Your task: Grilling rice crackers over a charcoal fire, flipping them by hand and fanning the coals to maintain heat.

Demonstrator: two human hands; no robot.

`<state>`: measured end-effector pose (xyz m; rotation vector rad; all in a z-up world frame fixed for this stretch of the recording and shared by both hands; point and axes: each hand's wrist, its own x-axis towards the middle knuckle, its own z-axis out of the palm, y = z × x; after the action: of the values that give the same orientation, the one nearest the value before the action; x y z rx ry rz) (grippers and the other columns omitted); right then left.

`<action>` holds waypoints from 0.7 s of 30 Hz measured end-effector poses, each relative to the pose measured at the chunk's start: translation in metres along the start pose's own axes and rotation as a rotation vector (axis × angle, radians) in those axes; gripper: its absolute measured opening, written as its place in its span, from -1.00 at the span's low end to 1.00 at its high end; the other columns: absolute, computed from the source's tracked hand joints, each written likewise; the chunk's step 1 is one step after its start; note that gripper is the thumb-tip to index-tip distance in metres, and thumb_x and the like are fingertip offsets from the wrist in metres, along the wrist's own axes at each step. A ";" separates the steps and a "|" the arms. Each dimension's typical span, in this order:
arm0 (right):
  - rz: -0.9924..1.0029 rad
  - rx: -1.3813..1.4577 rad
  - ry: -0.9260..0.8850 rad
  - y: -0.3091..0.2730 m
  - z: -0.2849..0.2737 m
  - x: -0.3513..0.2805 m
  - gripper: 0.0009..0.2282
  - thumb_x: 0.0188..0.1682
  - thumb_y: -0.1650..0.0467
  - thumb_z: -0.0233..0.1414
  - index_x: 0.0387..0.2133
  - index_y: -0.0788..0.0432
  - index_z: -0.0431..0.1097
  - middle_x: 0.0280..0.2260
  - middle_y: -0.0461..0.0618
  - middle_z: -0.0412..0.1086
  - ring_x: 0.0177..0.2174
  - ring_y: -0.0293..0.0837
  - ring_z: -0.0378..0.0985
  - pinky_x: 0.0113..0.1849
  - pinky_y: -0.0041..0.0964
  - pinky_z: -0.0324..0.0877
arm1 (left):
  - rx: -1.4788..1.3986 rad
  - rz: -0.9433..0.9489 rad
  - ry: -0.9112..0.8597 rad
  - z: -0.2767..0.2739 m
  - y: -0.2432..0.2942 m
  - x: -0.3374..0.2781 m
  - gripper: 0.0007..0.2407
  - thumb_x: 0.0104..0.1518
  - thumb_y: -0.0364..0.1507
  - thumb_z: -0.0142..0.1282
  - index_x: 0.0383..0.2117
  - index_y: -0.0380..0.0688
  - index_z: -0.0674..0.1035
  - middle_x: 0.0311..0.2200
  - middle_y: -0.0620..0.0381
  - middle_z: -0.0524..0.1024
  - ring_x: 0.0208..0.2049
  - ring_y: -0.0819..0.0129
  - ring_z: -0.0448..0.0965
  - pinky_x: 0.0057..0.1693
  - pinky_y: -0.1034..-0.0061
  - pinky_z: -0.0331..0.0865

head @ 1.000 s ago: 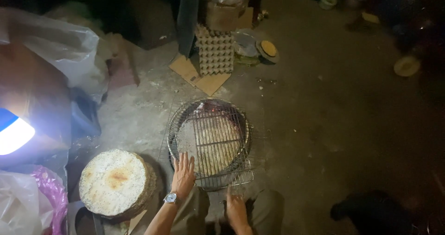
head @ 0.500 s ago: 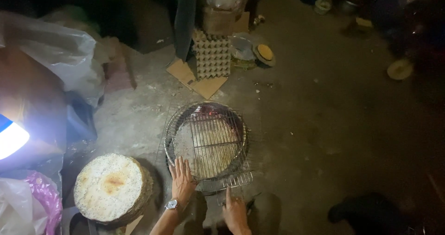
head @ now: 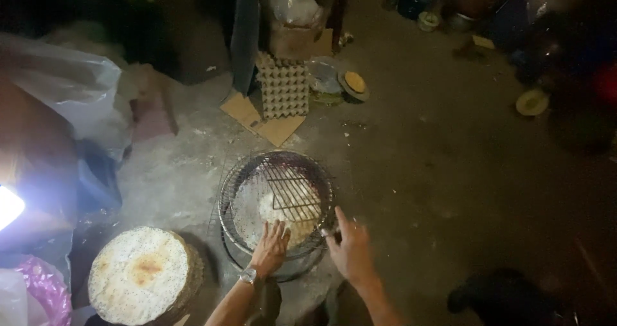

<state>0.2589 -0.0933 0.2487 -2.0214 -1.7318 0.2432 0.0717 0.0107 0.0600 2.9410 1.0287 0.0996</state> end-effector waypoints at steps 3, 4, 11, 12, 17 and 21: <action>-0.159 -0.019 0.135 -0.007 -0.018 0.025 -0.44 -0.11 0.36 0.13 0.17 0.26 0.12 -0.46 -0.03 0.40 -0.45 -0.12 0.41 -0.25 -0.19 0.34 | -0.051 0.001 0.206 -0.031 -0.012 0.019 -0.62 -0.03 -0.65 -0.10 0.00 -0.36 0.36 -0.07 -0.20 0.35 -0.02 -0.04 0.32 0.12 0.12 0.24; -0.097 0.023 0.105 -0.012 -0.026 0.033 -0.45 -0.09 0.33 0.10 0.17 0.23 0.12 -0.43 0.03 0.41 -0.41 -0.04 0.40 -0.27 -0.13 0.34 | -0.094 -0.028 0.265 -0.049 -0.016 0.026 -0.67 -0.05 -0.67 -0.08 -0.08 -0.33 0.41 -0.19 -0.12 0.40 -0.17 0.09 0.37 0.00 0.28 0.33; -0.001 0.250 0.070 -0.045 -0.096 0.107 -0.48 -0.05 0.40 0.00 0.19 0.32 0.05 -0.55 0.11 0.44 -0.82 -0.30 0.14 -0.74 -0.40 0.22 | -0.643 -0.283 0.523 -0.226 0.014 -0.002 -0.88 0.11 -0.59 -0.16 -0.32 -0.16 0.46 -0.48 0.14 0.45 -0.56 0.41 0.40 -0.50 0.54 0.36; 0.006 0.256 0.075 -0.048 -0.102 0.119 -0.48 -0.05 0.40 0.00 0.19 0.32 0.05 -0.55 0.11 0.44 -0.82 -0.30 0.14 -0.74 -0.40 0.22 | -0.639 -0.278 0.517 -0.220 0.011 -0.005 -0.88 0.11 -0.59 -0.16 -0.32 -0.16 0.46 -0.48 0.14 0.45 -0.56 0.41 0.40 -0.50 0.54 0.36; -0.050 0.178 0.095 -0.037 -0.098 0.164 -0.50 -0.04 0.37 -0.01 0.17 0.27 0.08 0.02 0.31 0.28 -0.06 0.21 0.39 -0.08 -0.01 0.34 | -1.441 -0.948 0.627 -0.179 -0.004 -0.018 -0.87 0.10 -0.46 0.00 -0.60 -0.12 0.46 -0.58 0.22 0.33 -0.55 0.45 0.22 -0.36 0.50 0.16; -0.206 0.137 0.194 -0.051 -0.091 0.125 -0.52 -0.04 0.40 0.05 0.11 0.41 0.14 -0.22 0.27 0.46 -0.53 -0.02 0.55 -0.38 -0.12 0.45 | -0.987 -0.927 0.251 -0.041 -0.035 -0.025 -0.33 -0.20 -1.03 -0.24 0.13 -0.22 0.35 0.17 -0.09 0.19 0.08 -0.01 0.36 0.11 0.32 0.45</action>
<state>0.2759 0.0123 0.3722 -1.6957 -1.7340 0.0919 0.0279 0.0225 0.0977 1.4529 1.6214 0.7006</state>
